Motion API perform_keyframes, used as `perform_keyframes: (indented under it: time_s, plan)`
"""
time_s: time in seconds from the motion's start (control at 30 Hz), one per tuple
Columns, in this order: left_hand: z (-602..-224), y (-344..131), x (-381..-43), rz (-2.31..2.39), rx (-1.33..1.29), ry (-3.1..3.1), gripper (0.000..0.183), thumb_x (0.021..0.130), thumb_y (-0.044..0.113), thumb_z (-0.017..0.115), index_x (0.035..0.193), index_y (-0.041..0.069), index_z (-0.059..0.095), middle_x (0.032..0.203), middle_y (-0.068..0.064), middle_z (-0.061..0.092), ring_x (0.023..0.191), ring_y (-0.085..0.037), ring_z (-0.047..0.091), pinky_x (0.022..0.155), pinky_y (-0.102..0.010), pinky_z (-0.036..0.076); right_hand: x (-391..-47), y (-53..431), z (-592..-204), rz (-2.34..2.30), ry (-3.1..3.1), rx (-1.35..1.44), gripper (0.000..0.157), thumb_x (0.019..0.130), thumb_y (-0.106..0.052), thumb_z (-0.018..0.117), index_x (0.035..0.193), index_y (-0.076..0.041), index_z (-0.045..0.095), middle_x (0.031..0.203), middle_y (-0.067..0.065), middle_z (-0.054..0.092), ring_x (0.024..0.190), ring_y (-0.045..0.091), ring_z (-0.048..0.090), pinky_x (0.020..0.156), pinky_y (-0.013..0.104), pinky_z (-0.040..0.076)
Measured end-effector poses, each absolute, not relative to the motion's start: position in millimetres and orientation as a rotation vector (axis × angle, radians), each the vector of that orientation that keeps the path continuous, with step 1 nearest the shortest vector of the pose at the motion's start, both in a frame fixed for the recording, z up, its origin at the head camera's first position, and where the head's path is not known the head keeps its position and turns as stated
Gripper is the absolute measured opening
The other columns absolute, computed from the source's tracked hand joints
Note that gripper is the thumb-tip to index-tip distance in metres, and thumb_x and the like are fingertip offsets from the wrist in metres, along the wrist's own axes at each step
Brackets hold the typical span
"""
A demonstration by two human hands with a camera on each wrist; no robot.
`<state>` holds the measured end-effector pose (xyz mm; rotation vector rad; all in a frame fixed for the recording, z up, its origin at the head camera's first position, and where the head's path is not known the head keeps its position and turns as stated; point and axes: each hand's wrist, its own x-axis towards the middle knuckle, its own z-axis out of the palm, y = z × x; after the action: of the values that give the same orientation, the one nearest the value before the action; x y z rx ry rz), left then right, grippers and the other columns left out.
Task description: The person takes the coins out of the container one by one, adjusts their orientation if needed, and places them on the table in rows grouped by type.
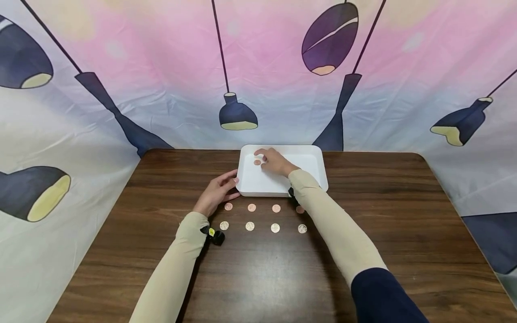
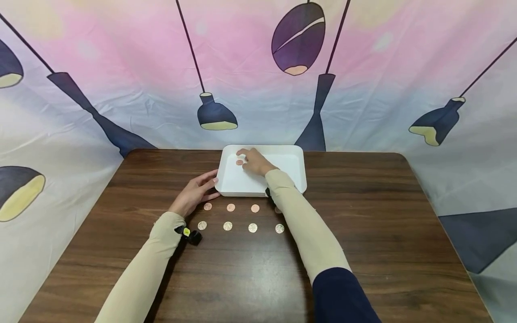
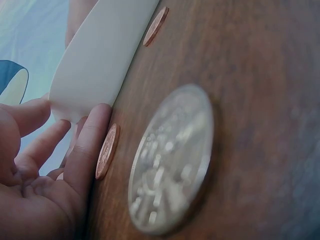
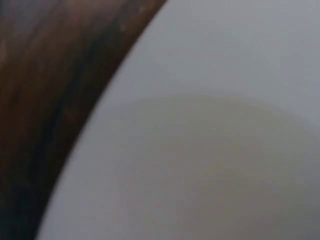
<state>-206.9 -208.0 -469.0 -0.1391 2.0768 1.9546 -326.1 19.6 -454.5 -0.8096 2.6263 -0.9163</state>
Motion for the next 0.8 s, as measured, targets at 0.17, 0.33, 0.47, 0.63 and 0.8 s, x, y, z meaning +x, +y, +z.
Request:
perform_keyframes:
  time_s: [0.17, 0.33, 0.47, 0.63, 0.8]
  plan:
    - [-471.0, -207.3, -207.2, 1.953, -0.134, 2.078, 0.053, 0.111, 0.025, 0.057, 0.162, 0.018, 0.044, 0.142, -0.018, 0.05, 0.133, -0.031, 0.057, 0.099, -0.033, 0.058, -326.8, 19.0, -458.8, -0.922, 2.623, -0.804, 0.043, 0.104, -0.005, 0.062, 0.148, -0.006, 0.058, 0.128, 0.022, 0.055, 0.12, 0.032, 0.052, 0.107, 0.042, 0.043]
    - [-471.6, -208.5, -208.8, 1.963, -0.155, 2.08, 0.053, 0.111, 0.023, 0.057, 0.162, 0.018, 0.045, 0.14, -0.017, 0.051, 0.132, -0.03, 0.057, 0.097, -0.031, 0.059, -333.4, 16.3, -460.5, -0.903, 2.603, -0.887, 0.037, 0.107, -0.011, 0.058, 0.144, -0.006, 0.063, 0.122, 0.022, 0.057, 0.115, 0.031, 0.051, 0.105, 0.04, 0.041]
    - [-470.6, -209.7, -208.8, 1.968, -0.142, 2.078, 0.053, 0.111, 0.024, 0.057, 0.162, 0.017, 0.045, 0.142, -0.018, 0.051, 0.134, -0.031, 0.056, 0.098, -0.033, 0.058, -339.4, 11.7, -462.8, -0.909, 2.605, -0.911, 0.032, 0.105, -0.005, 0.059, 0.135, -0.003, 0.068, 0.118, 0.02, 0.063, 0.11, 0.029, 0.052, 0.102, 0.037, 0.041]
    - [-469.3, -208.3, -209.0, 1.956, -0.142, 2.081, 0.052, 0.111, 0.024, 0.057, 0.162, 0.018, 0.045, 0.143, -0.019, 0.05, 0.134, -0.032, 0.056, 0.098, -0.032, 0.058, -336.4, 11.7, -459.0, -0.937, 2.618, -0.838, 0.022, 0.106, -0.007, 0.061, 0.124, -0.002, 0.072, 0.123, 0.018, 0.067, 0.111, 0.028, 0.054, 0.104, 0.038, 0.043]
    - [-470.3, -208.2, -208.4, 1.954, -0.158, 2.081, 0.053, 0.111, 0.024, 0.057, 0.162, 0.018, 0.045, 0.144, -0.019, 0.05, 0.134, -0.032, 0.056, 0.097, -0.031, 0.058, -328.5, 12.6, -451.9, -0.931, 2.623, -0.846, 0.014, 0.103, -0.002, 0.062, 0.116, 0.001, 0.068, 0.116, 0.02, 0.065, 0.107, 0.028, 0.054, 0.101, 0.038, 0.044]
